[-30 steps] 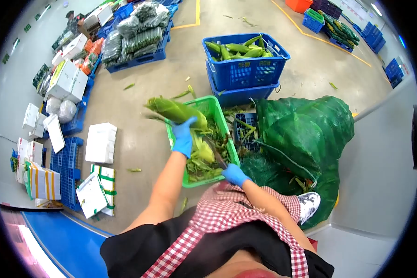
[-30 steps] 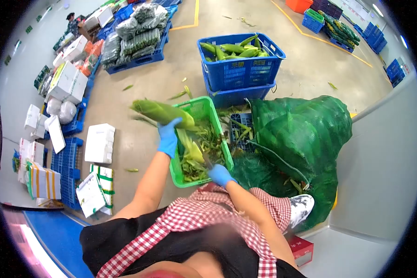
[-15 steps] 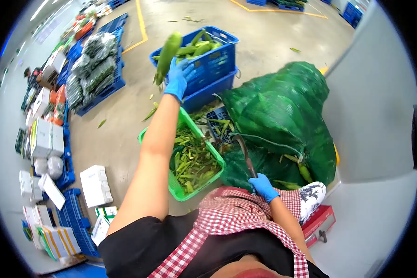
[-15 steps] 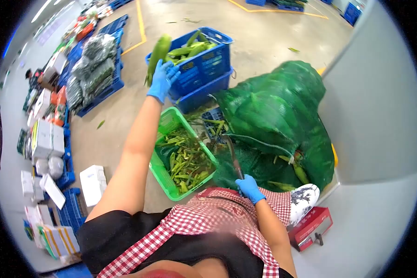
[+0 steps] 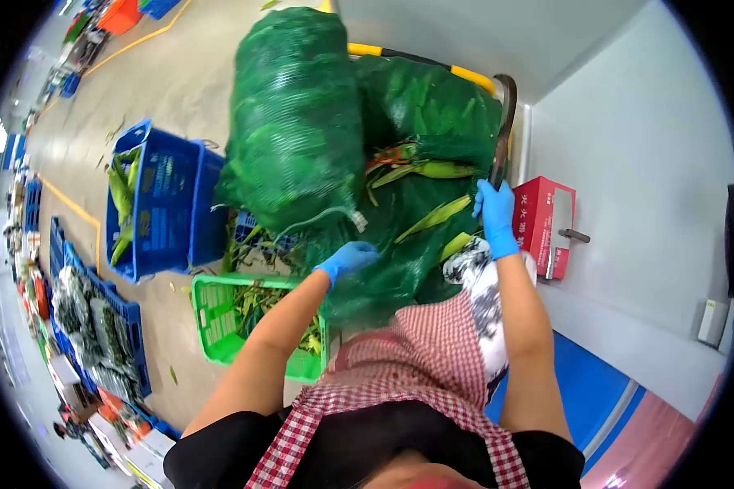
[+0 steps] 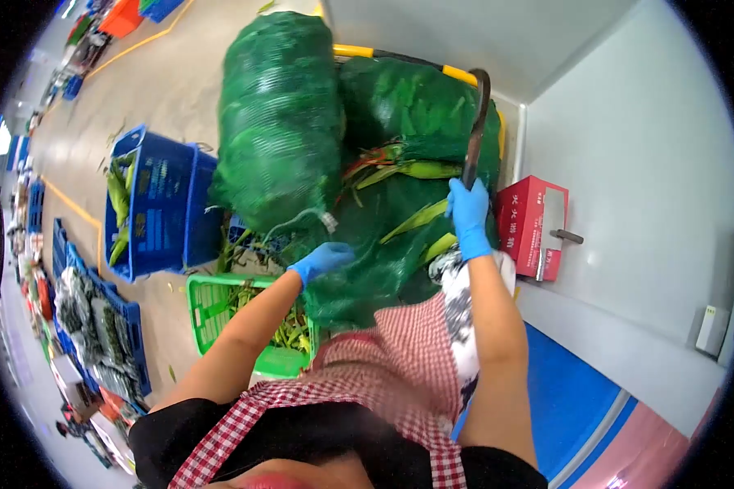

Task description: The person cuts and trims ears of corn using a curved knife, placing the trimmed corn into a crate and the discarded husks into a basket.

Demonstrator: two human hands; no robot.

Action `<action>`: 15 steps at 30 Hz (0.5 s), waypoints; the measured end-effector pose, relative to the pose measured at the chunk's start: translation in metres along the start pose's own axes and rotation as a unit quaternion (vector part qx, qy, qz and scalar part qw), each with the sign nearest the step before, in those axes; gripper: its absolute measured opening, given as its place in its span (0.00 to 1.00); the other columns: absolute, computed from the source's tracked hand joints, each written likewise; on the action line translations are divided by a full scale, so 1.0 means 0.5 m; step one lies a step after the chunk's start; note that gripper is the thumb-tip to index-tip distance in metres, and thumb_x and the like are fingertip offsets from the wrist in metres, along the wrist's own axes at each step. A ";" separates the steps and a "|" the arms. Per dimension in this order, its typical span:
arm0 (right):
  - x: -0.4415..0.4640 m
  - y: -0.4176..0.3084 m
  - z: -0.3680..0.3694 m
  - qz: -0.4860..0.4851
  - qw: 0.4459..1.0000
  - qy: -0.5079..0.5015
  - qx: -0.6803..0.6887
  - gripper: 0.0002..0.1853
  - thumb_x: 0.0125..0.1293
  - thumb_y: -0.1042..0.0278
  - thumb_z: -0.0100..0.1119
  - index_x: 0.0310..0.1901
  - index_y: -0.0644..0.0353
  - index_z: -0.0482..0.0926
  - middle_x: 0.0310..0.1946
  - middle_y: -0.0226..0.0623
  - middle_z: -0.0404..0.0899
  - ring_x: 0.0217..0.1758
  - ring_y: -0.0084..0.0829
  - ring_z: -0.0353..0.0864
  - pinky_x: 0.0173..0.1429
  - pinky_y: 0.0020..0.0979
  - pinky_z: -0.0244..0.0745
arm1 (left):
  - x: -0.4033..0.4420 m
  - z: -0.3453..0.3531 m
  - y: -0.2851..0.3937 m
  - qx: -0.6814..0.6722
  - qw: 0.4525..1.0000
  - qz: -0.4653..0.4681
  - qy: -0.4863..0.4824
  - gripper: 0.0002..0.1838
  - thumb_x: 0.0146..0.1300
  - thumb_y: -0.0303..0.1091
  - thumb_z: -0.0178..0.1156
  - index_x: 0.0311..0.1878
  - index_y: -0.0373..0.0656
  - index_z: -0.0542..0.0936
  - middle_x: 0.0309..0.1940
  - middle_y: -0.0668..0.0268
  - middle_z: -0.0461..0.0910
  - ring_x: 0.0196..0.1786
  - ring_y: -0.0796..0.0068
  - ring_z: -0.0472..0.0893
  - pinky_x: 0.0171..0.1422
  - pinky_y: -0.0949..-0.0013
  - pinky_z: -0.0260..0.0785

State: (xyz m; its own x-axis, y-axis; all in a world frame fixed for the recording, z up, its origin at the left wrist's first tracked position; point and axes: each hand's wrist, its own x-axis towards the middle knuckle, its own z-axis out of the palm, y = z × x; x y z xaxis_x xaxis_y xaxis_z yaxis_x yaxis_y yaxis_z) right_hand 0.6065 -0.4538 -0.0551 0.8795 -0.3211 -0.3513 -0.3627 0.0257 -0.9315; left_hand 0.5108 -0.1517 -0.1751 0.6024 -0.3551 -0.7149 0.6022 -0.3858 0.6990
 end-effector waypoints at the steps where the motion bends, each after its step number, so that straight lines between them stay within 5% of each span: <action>1: 0.013 -0.006 -0.039 0.034 0.999 0.018 0.020 0.07 0.60 0.68 0.55 0.32 0.59 0.67 0.16 0.30 0.68 0.11 0.23 0.66 0.14 0.26 0.62 | 0.067 0.048 0.040 0.021 0.999 0.036 0.034 0.18 0.58 0.41 0.59 0.47 0.40 0.78 0.38 0.62 0.81 0.39 0.68 0.79 0.47 0.68 0.71; 4: 0.024 -0.049 -0.034 0.155 0.971 -0.003 0.181 0.08 0.58 0.68 0.56 0.33 0.59 0.68 0.17 0.31 0.69 0.13 0.23 0.68 0.16 0.27 0.65 | 0.307 0.106 0.065 0.052 0.987 0.086 0.124 0.19 0.57 0.40 0.58 0.48 0.39 0.78 0.41 0.57 0.80 0.44 0.61 0.79 0.52 0.65 0.69; 8: 0.025 -0.073 -0.050 0.223 0.952 0.008 0.210 0.09 0.58 0.68 0.56 0.36 0.59 0.67 0.18 0.32 0.70 0.14 0.24 0.68 0.17 0.27 0.65 | 0.581 0.140 0.092 0.194 0.955 0.096 0.205 0.26 0.53 0.37 0.57 0.56 0.38 0.72 0.54 0.51 0.72 0.57 0.52 0.72 0.62 0.60 0.63; 12: 0.035 -0.081 -0.103 0.323 0.902 0.061 0.281 0.09 0.58 0.70 0.56 0.37 0.57 0.67 0.18 0.30 0.68 0.15 0.25 0.67 0.19 0.28 0.64 | 0.787 0.152 0.115 0.441 0.875 0.134 0.147 0.32 0.53 0.35 0.55 0.64 0.40 0.62 0.63 0.53 0.62 0.65 0.51 0.62 0.66 0.58 0.59; 15: 0.045 -0.078 -0.142 0.382 0.874 0.098 0.284 0.06 0.59 0.70 0.53 0.35 0.54 0.66 0.18 0.28 0.66 0.16 0.23 0.64 0.22 0.27 0.63 | 0.842 0.155 0.164 0.526 0.836 0.115 0.105 0.29 0.55 0.35 0.56 0.62 0.42 0.64 0.59 0.56 0.67 0.61 0.51 0.65 0.60 0.55 0.64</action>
State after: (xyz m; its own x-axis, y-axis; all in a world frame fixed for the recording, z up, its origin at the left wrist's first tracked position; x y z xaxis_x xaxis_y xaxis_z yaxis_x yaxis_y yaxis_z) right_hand 0.6186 -0.5293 -0.0198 0.3572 -0.1599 -0.9202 -0.5609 0.7511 -0.3482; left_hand 0.7732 -0.3988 -0.4205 0.7837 -0.4088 -0.4676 -0.2707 -0.9024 0.3352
